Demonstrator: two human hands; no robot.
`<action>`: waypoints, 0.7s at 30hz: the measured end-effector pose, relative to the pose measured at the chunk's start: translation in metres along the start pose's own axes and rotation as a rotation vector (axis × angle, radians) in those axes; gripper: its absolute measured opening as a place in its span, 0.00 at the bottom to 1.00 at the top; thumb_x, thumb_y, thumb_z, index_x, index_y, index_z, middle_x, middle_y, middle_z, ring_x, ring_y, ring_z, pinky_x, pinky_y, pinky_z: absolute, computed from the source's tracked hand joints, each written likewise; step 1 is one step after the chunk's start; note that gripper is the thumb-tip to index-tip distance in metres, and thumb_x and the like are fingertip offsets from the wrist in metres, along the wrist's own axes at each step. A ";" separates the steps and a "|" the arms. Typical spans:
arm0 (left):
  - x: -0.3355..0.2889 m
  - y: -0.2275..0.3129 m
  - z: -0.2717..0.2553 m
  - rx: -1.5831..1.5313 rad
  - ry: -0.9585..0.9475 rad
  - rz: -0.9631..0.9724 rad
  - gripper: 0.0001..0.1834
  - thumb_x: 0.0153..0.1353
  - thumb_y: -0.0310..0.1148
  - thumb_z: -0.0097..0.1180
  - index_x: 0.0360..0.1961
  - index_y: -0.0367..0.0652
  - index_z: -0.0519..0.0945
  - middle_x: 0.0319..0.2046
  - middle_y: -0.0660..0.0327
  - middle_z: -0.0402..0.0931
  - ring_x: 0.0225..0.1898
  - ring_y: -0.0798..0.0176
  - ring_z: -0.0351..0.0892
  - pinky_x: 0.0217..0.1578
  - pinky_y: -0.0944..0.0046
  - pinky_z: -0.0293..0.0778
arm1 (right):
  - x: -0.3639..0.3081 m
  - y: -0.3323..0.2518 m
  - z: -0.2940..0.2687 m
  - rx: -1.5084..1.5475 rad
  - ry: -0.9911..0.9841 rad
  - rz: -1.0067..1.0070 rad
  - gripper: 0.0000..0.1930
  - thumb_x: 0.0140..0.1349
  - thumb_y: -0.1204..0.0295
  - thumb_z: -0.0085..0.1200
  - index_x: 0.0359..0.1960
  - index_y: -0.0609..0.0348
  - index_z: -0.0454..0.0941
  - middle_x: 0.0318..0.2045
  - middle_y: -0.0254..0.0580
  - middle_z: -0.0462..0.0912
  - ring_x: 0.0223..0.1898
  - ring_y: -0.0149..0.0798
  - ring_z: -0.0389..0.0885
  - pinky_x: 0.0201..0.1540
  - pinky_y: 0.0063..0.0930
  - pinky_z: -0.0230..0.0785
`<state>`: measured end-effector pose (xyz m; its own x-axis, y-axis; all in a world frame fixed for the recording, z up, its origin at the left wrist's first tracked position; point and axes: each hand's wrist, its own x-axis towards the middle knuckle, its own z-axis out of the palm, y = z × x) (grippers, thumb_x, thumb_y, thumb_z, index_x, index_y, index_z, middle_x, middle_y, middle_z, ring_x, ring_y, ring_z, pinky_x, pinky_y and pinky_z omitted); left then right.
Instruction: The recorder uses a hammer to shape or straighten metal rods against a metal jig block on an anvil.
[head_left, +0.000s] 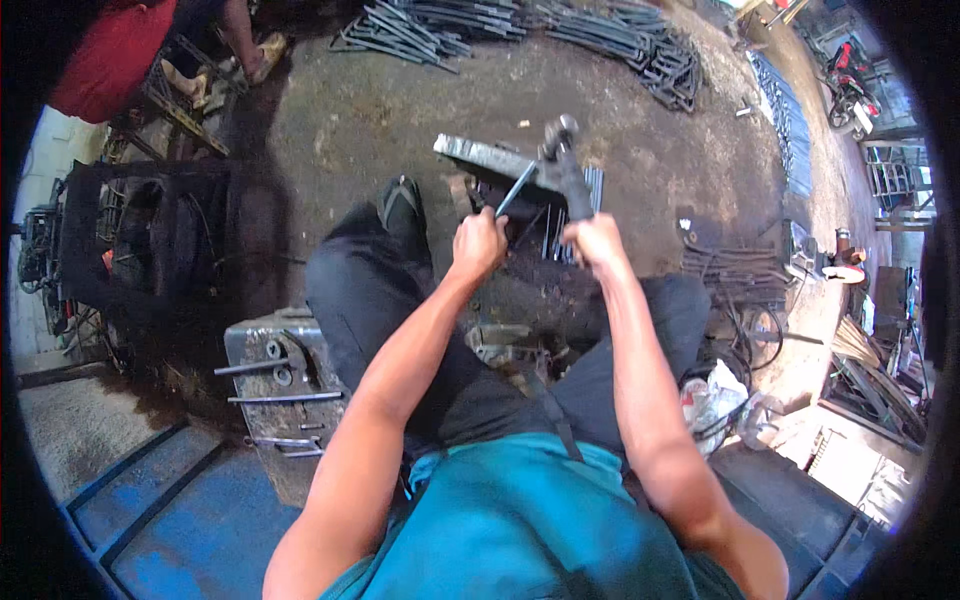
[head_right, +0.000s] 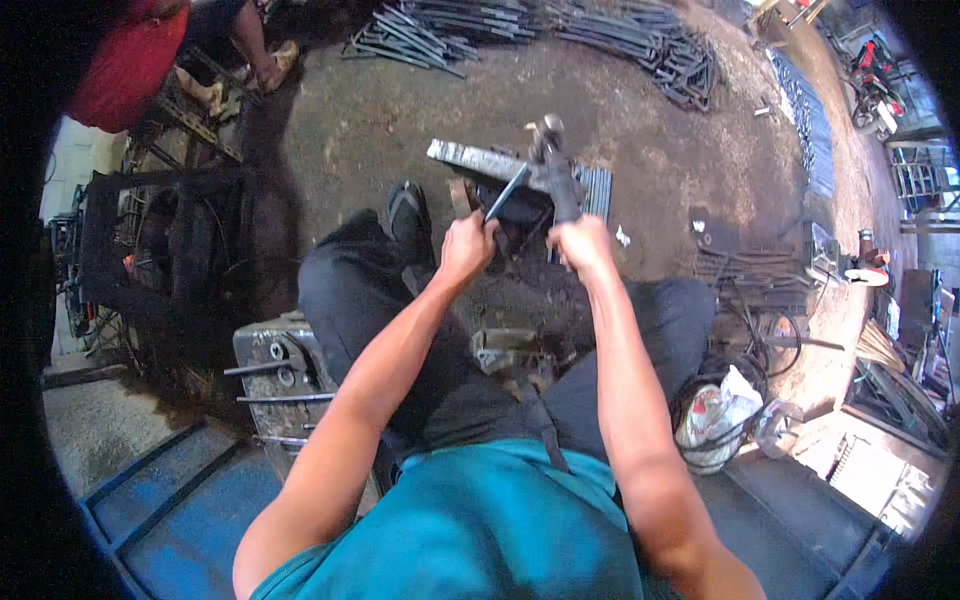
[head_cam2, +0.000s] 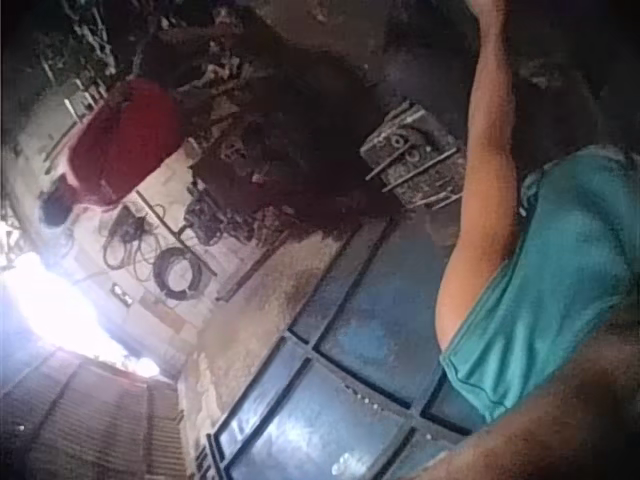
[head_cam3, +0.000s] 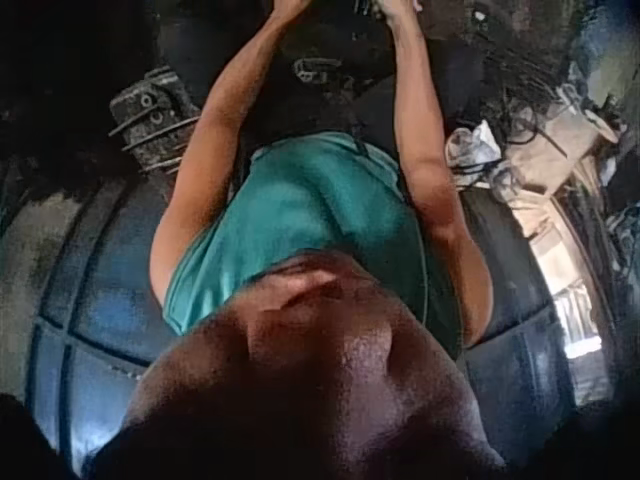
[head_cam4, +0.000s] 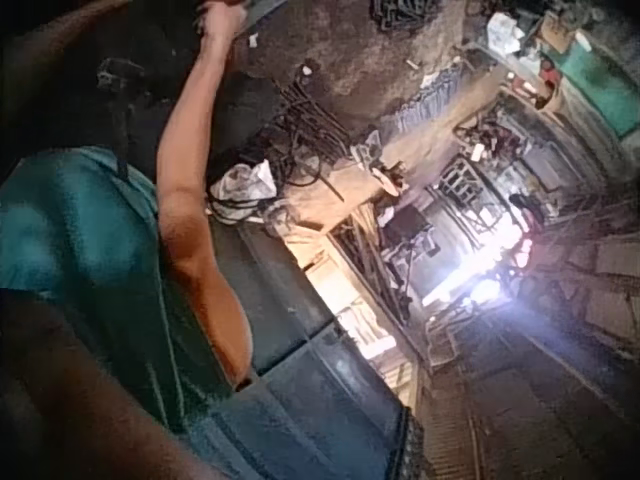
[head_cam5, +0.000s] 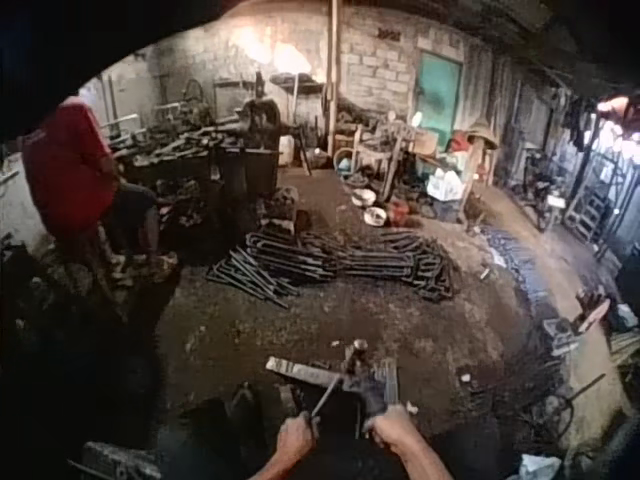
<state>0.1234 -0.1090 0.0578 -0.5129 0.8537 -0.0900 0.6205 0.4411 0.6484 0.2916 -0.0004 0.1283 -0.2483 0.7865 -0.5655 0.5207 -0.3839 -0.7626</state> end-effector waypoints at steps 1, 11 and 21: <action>0.003 -0.002 -0.005 -0.053 0.023 -0.067 0.15 0.65 0.38 0.52 0.33 0.33 0.77 0.25 0.38 0.78 0.31 0.33 0.79 0.37 0.41 0.74 | -0.008 0.004 -0.005 0.055 0.008 0.015 0.06 0.43 0.80 0.58 0.15 0.62 0.74 0.10 0.36 0.72 0.09 0.32 0.69 0.11 0.29 0.56; 0.001 0.074 -0.082 -0.799 0.139 0.123 0.09 0.68 0.31 0.53 0.35 0.34 0.78 0.24 0.65 0.78 0.25 0.74 0.75 0.25 0.71 0.70 | -0.028 0.069 -0.035 0.186 -0.079 0.100 0.09 0.46 0.81 0.58 0.15 0.57 0.70 0.12 0.34 0.71 0.10 0.29 0.68 0.12 0.27 0.56; -0.040 0.117 -0.099 -0.612 0.455 0.205 0.08 0.59 0.27 0.65 0.31 0.32 0.81 0.19 0.63 0.79 0.21 0.75 0.79 0.20 0.73 0.72 | -0.015 0.087 -0.028 0.256 -0.142 0.075 0.08 0.46 0.79 0.60 0.18 0.58 0.72 0.14 0.33 0.72 0.11 0.29 0.68 0.14 0.25 0.58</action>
<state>0.1583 -0.1191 0.2123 -0.6979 0.6460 0.3092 0.3601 -0.0566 0.9312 0.3631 -0.0324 0.0794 -0.3379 0.6828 -0.6477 0.3239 -0.5618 -0.7612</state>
